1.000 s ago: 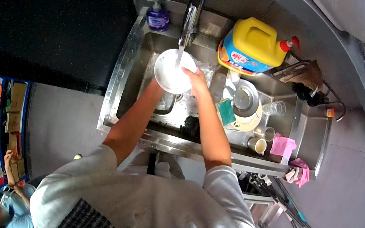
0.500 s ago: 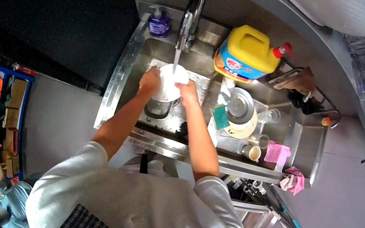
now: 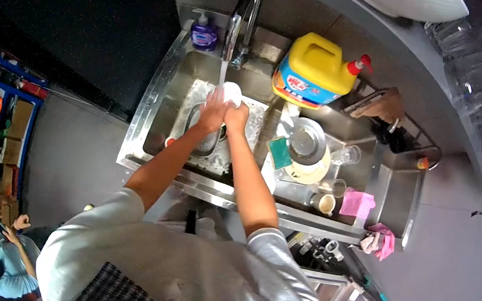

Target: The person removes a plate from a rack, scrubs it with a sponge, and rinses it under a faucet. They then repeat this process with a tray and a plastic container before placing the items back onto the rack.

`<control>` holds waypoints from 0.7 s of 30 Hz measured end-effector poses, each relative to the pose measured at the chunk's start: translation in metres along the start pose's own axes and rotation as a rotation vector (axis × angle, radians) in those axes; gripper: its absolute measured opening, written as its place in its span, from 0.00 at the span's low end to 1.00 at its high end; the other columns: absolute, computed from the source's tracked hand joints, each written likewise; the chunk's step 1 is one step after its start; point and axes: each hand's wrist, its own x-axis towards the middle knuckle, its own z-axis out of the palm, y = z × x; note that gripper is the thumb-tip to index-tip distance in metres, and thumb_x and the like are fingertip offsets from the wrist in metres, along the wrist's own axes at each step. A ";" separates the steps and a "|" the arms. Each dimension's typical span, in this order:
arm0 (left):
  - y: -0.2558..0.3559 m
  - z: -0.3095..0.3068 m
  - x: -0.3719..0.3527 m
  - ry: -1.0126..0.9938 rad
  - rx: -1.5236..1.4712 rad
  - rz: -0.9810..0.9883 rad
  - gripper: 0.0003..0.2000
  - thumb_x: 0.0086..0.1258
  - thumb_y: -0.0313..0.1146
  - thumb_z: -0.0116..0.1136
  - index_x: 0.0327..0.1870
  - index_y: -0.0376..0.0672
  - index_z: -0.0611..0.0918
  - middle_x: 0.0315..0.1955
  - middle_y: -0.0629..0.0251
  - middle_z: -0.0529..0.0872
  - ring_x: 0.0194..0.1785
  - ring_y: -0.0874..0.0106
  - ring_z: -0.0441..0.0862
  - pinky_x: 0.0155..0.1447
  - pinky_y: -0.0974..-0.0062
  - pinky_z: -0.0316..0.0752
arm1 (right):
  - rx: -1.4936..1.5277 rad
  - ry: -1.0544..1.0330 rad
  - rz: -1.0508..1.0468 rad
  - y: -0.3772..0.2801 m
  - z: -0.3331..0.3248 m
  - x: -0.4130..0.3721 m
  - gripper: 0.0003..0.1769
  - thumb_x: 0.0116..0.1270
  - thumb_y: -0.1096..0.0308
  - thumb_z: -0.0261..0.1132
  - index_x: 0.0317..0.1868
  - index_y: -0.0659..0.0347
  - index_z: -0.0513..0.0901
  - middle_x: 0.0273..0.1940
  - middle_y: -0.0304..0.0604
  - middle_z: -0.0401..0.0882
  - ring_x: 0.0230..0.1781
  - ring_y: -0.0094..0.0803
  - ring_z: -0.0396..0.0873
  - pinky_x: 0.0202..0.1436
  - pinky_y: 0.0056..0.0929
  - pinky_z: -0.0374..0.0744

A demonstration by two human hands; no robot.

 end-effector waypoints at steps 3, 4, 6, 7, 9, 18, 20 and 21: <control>-0.040 -0.007 0.020 -0.197 0.059 -0.208 0.31 0.70 0.51 0.45 0.66 0.35 0.66 0.57 0.39 0.75 0.59 0.44 0.74 0.61 0.58 0.70 | -0.223 -0.016 -0.210 -0.003 0.011 -0.026 0.12 0.62 0.72 0.60 0.41 0.72 0.82 0.34 0.62 0.83 0.37 0.50 0.84 0.43 0.40 0.78; -0.057 0.022 0.029 -0.018 0.027 -0.274 0.30 0.70 0.54 0.47 0.57 0.32 0.73 0.46 0.41 0.82 0.45 0.50 0.83 0.49 0.57 0.77 | -0.226 0.007 -0.264 0.001 0.016 -0.023 0.12 0.61 0.72 0.60 0.41 0.73 0.82 0.35 0.64 0.82 0.39 0.51 0.83 0.44 0.40 0.77; -0.051 0.032 0.029 0.051 -0.565 -0.571 0.31 0.69 0.57 0.49 0.55 0.31 0.74 0.46 0.44 0.83 0.45 0.55 0.83 0.50 0.57 0.77 | -0.213 -0.065 -0.178 -0.010 0.008 -0.010 0.11 0.61 0.74 0.60 0.41 0.73 0.82 0.36 0.63 0.83 0.38 0.48 0.84 0.44 0.39 0.77; -0.051 0.033 0.027 0.091 -0.862 -0.713 0.32 0.68 0.58 0.50 0.53 0.30 0.75 0.46 0.45 0.83 0.45 0.58 0.84 0.50 0.57 0.77 | -0.204 -0.104 -0.131 -0.018 0.009 -0.002 0.11 0.61 0.75 0.59 0.42 0.74 0.81 0.36 0.62 0.83 0.38 0.47 0.84 0.44 0.39 0.77; -0.033 0.001 0.007 -0.221 -1.247 -0.661 0.32 0.71 0.57 0.48 0.59 0.33 0.73 0.50 0.50 0.82 0.53 0.61 0.81 0.56 0.62 0.75 | 0.212 -0.257 -0.089 -0.027 0.010 0.010 0.16 0.60 0.81 0.55 0.49 0.72 0.79 0.41 0.49 0.84 0.41 0.37 0.81 0.48 0.32 0.77; -0.023 0.032 0.013 -0.449 -2.144 -0.579 0.20 0.75 0.49 0.46 0.59 0.46 0.74 0.52 0.63 0.80 0.54 0.67 0.79 0.59 0.66 0.74 | 0.027 -0.396 -0.257 -0.027 0.037 0.017 0.38 0.56 0.76 0.54 0.71 0.60 0.59 0.66 0.56 0.65 0.67 0.42 0.63 0.68 0.31 0.62; -0.009 0.038 0.019 -0.444 -2.252 -0.667 0.20 0.76 0.48 0.45 0.60 0.46 0.73 0.53 0.62 0.80 0.54 0.66 0.78 0.59 0.66 0.74 | 0.053 -0.396 -0.335 -0.034 0.037 0.028 0.37 0.57 0.74 0.55 0.70 0.61 0.61 0.65 0.57 0.66 0.67 0.42 0.64 0.68 0.31 0.62; 0.000 0.035 0.027 -0.417 -2.282 -0.690 0.20 0.76 0.48 0.45 0.60 0.46 0.73 0.53 0.62 0.80 0.55 0.66 0.78 0.60 0.66 0.73 | 0.065 -0.396 -0.373 -0.045 0.037 0.028 0.36 0.58 0.73 0.55 0.70 0.61 0.62 0.65 0.57 0.67 0.67 0.42 0.64 0.68 0.32 0.62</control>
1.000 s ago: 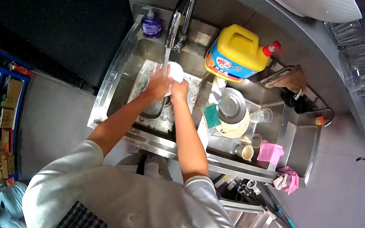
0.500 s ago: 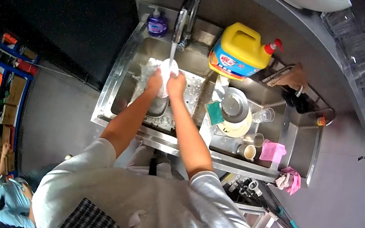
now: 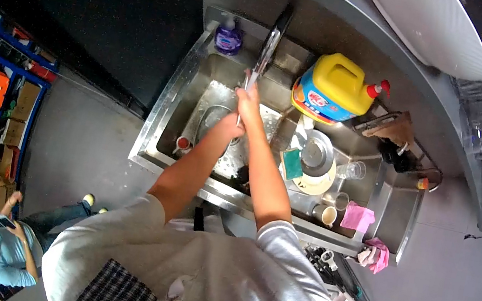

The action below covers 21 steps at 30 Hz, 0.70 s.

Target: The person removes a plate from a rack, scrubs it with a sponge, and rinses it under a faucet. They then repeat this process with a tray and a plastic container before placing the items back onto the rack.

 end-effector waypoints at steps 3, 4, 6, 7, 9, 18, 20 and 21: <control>-0.006 0.016 0.005 0.076 -0.061 0.061 0.20 0.76 0.47 0.45 0.60 0.44 0.73 0.53 0.61 0.80 0.55 0.66 0.78 0.60 0.65 0.73 | -0.391 0.050 0.023 -0.023 0.006 -0.024 0.34 0.59 0.74 0.54 0.69 0.62 0.63 0.53 0.65 0.74 0.52 0.52 0.77 0.55 0.41 0.73; -0.008 0.019 0.005 0.106 -0.059 0.089 0.20 0.76 0.47 0.45 0.60 0.44 0.73 0.53 0.61 0.80 0.55 0.66 0.78 0.61 0.65 0.73 | -0.564 0.078 -0.093 -0.022 0.007 -0.034 0.33 0.60 0.75 0.53 0.69 0.62 0.63 0.48 0.67 0.77 0.45 0.57 0.79 0.50 0.44 0.76; -0.010 0.025 0.005 0.158 -0.053 0.142 0.20 0.76 0.46 0.45 0.60 0.43 0.73 0.53 0.61 0.79 0.55 0.65 0.77 0.61 0.65 0.72 | -0.569 0.173 -0.059 -0.020 0.000 -0.031 0.30 0.62 0.76 0.51 0.67 0.63 0.65 0.39 0.67 0.79 0.40 0.63 0.79 0.46 0.49 0.76; -0.011 0.026 0.003 0.191 -0.047 0.169 0.20 0.76 0.46 0.46 0.60 0.42 0.73 0.53 0.60 0.79 0.55 0.65 0.77 0.61 0.65 0.72 | -0.562 0.236 -0.011 -0.019 -0.004 -0.021 0.29 0.62 0.76 0.50 0.66 0.63 0.66 0.38 0.67 0.79 0.40 0.62 0.79 0.46 0.49 0.76; -0.010 0.025 0.006 0.252 -0.028 0.228 0.20 0.76 0.46 0.46 0.60 0.41 0.73 0.54 0.60 0.79 0.56 0.65 0.77 0.62 0.64 0.72 | -0.473 0.263 0.085 -0.027 -0.010 -0.004 0.25 0.64 0.75 0.50 0.64 0.65 0.68 0.38 0.66 0.80 0.41 0.60 0.80 0.45 0.49 0.77; 0.030 0.008 -0.052 0.392 0.081 0.321 0.19 0.72 0.44 0.55 0.58 0.44 0.74 0.51 0.65 0.80 0.53 0.67 0.76 0.56 0.65 0.72 | -0.135 -0.102 0.160 0.014 -0.062 0.036 0.19 0.62 0.68 0.61 0.53 0.65 0.76 0.35 0.61 0.81 0.35 0.55 0.81 0.38 0.43 0.79; 0.024 0.022 -0.062 0.353 0.155 0.281 0.19 0.71 0.44 0.57 0.59 0.48 0.74 0.50 0.68 0.81 0.51 0.68 0.77 0.54 0.66 0.73 | -0.659 -0.050 -0.067 -0.005 -0.063 0.063 0.17 0.59 0.68 0.62 0.48 0.66 0.80 0.37 0.60 0.82 0.37 0.55 0.81 0.40 0.45 0.79; 0.021 0.040 -0.074 0.315 0.190 0.265 0.19 0.71 0.44 0.57 0.59 0.49 0.74 0.51 0.68 0.81 0.51 0.69 0.77 0.53 0.67 0.73 | -0.761 -0.099 -0.058 0.016 -0.063 0.080 0.15 0.57 0.68 0.62 0.44 0.66 0.81 0.37 0.61 0.82 0.38 0.55 0.81 0.41 0.46 0.79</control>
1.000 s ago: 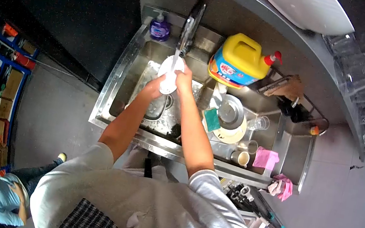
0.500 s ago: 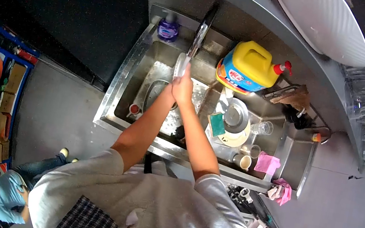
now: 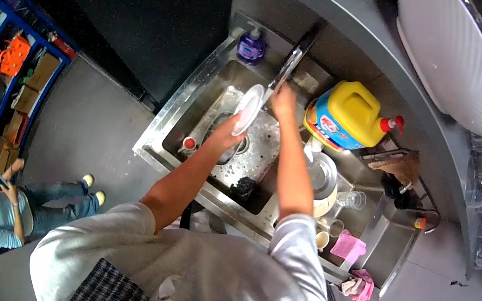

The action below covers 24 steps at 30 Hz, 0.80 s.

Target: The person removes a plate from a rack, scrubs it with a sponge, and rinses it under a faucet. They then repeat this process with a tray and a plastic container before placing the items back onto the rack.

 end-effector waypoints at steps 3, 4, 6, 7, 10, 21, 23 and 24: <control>-0.005 -0.013 0.003 -0.207 0.045 0.047 0.20 0.72 0.41 0.55 0.60 0.44 0.72 0.53 0.62 0.80 0.52 0.66 0.80 0.54 0.63 0.76 | -0.323 -0.219 -0.025 0.005 -0.010 0.029 0.12 0.57 0.67 0.60 0.37 0.64 0.84 0.40 0.63 0.80 0.43 0.56 0.80 0.46 0.49 0.79; -0.006 -0.017 0.000 -0.246 0.063 0.086 0.20 0.72 0.41 0.55 0.61 0.42 0.72 0.53 0.60 0.80 0.53 0.64 0.80 0.54 0.62 0.77 | -0.359 -0.269 0.023 -0.003 -0.018 0.038 0.13 0.59 0.64 0.58 0.37 0.63 0.84 0.42 0.61 0.80 0.44 0.56 0.80 0.47 0.49 0.79; 0.004 -0.019 -0.004 -0.223 0.136 0.160 0.22 0.71 0.37 0.56 0.62 0.37 0.69 0.52 0.56 0.80 0.52 0.63 0.82 0.52 0.62 0.80 | -0.274 -0.228 0.018 0.001 -0.029 0.054 0.18 0.66 0.59 0.53 0.35 0.63 0.84 0.39 0.60 0.81 0.41 0.56 0.80 0.48 0.49 0.77; 0.012 -0.022 -0.013 -0.146 0.179 0.197 0.23 0.70 0.34 0.57 0.63 0.35 0.68 0.52 0.54 0.80 0.51 0.62 0.82 0.51 0.64 0.81 | -0.266 -0.181 -0.003 0.004 -0.024 0.051 0.21 0.68 0.56 0.50 0.34 0.64 0.84 0.38 0.60 0.81 0.40 0.57 0.80 0.46 0.50 0.77; 0.036 -0.016 -0.050 -0.031 0.503 0.534 0.16 0.65 0.34 0.63 0.51 0.35 0.79 0.41 0.60 0.85 0.46 0.72 0.81 0.50 0.72 0.76 | -0.179 0.032 -0.017 0.010 -0.005 0.031 0.27 0.72 0.52 0.46 0.32 0.67 0.82 0.33 0.62 0.80 0.37 0.59 0.79 0.40 0.49 0.77; 0.083 -0.011 -0.096 0.028 1.378 0.763 0.25 0.66 0.40 0.59 0.61 0.37 0.71 0.50 0.49 0.81 0.53 0.58 0.79 0.58 0.67 0.72 | 0.457 -0.262 0.231 -0.087 -0.027 -0.145 0.18 0.57 0.71 0.70 0.46 0.74 0.81 0.38 0.45 0.85 0.34 0.32 0.82 0.39 0.32 0.80; 0.083 -0.036 -0.089 0.016 1.478 0.792 0.26 0.66 0.42 0.59 0.63 0.43 0.70 0.50 0.46 0.79 0.55 0.52 0.76 0.59 0.63 0.71 | 0.207 -0.250 0.115 -0.109 -0.056 -0.160 0.16 0.55 0.72 0.70 0.41 0.75 0.83 0.35 0.45 0.86 0.32 0.30 0.82 0.38 0.31 0.79; 0.095 -0.038 -0.109 -0.042 1.561 0.708 0.25 0.64 0.42 0.60 0.60 0.43 0.73 0.50 0.46 0.78 0.55 0.52 0.76 0.58 0.62 0.71 | 0.182 -0.209 0.089 -0.106 -0.062 -0.167 0.15 0.55 0.72 0.70 0.41 0.74 0.83 0.35 0.46 0.86 0.31 0.29 0.83 0.37 0.29 0.79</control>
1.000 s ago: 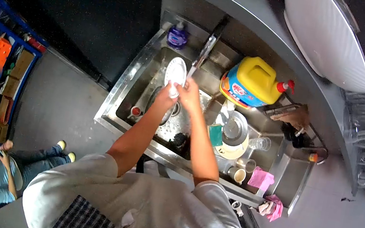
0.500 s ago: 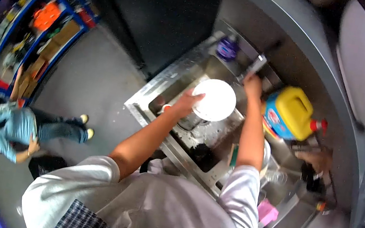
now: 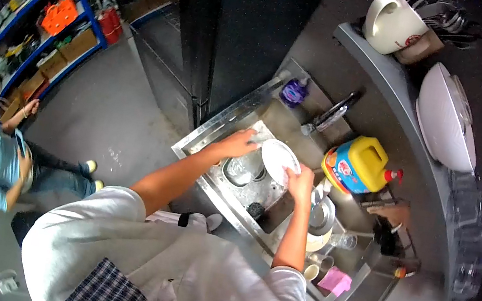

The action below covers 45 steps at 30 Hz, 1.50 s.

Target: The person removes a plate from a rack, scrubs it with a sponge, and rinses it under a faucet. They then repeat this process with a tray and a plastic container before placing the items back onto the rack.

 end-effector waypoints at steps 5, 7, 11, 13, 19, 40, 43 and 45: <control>-0.061 -0.088 -0.040 -0.175 0.206 0.113 0.18 0.59 0.40 0.66 0.46 0.40 0.80 0.49 0.48 0.78 0.53 0.51 0.77 0.55 0.63 0.72 | -0.483 0.262 0.069 0.087 0.043 -0.035 0.13 0.53 0.68 0.70 0.35 0.70 0.84 0.32 0.57 0.84 0.32 0.44 0.84 0.37 0.37 0.81; -0.087 -0.123 -0.040 -0.167 0.167 0.140 0.17 0.57 0.37 0.67 0.46 0.41 0.80 0.44 0.49 0.79 0.50 0.52 0.78 0.53 0.64 0.74 | -0.844 0.170 0.156 0.087 0.068 -0.049 0.20 0.49 0.58 0.75 0.28 0.70 0.81 0.31 0.61 0.82 0.37 0.55 0.82 0.43 0.47 0.78; -0.073 -0.188 -0.047 0.198 0.106 0.071 0.23 0.56 0.25 0.58 0.56 0.41 0.72 0.44 0.50 0.79 0.50 0.53 0.78 0.54 0.62 0.74 | -0.502 0.318 0.267 0.002 0.052 -0.084 0.24 0.48 0.61 0.75 0.36 0.76 0.81 0.34 0.68 0.80 0.38 0.59 0.82 0.41 0.43 0.80; -0.048 -0.201 -0.049 0.269 0.086 0.123 0.24 0.57 0.26 0.58 0.57 0.39 0.69 0.44 0.50 0.78 0.51 0.53 0.77 0.55 0.61 0.73 | 0.378 0.316 0.243 -0.005 0.055 -0.094 0.22 0.49 0.64 0.74 0.37 0.76 0.81 0.34 0.68 0.81 0.37 0.56 0.83 0.40 0.41 0.81; -0.009 -0.234 -0.053 0.123 0.255 0.049 0.23 0.57 0.35 0.61 0.52 0.37 0.69 0.45 0.42 0.80 0.50 0.45 0.78 0.53 0.54 0.74 | -0.539 0.384 0.319 -0.018 0.071 -0.097 0.21 0.51 0.68 0.73 0.43 0.74 0.81 0.38 0.59 0.83 0.40 0.47 0.84 0.44 0.40 0.80; -0.157 -0.330 -0.384 0.520 0.203 -0.480 0.31 0.56 0.26 0.57 0.64 0.34 0.63 0.43 0.39 0.81 0.47 0.44 0.79 0.50 0.55 0.75 | -0.596 0.278 0.087 -0.024 0.099 -0.057 0.24 0.46 0.63 0.77 0.38 0.74 0.83 0.34 0.58 0.84 0.34 0.47 0.84 0.35 0.38 0.80; -0.185 -0.356 -0.397 0.570 0.305 -0.437 0.33 0.56 0.28 0.58 0.66 0.35 0.62 0.47 0.38 0.79 0.52 0.45 0.77 0.55 0.56 0.74 | 0.186 0.010 0.175 -0.088 0.106 -0.050 0.19 0.51 0.68 0.74 0.37 0.77 0.82 0.29 0.49 0.83 0.26 0.33 0.81 0.29 0.32 0.77; -0.194 -0.347 -0.407 0.587 0.393 -0.468 0.33 0.57 0.29 0.58 0.66 0.36 0.62 0.46 0.40 0.80 0.50 0.45 0.78 0.54 0.56 0.74 | 0.151 0.062 0.018 -0.178 0.118 -0.064 0.17 0.53 0.69 0.72 0.37 0.76 0.82 0.29 0.51 0.84 0.30 0.30 0.82 0.35 0.31 0.78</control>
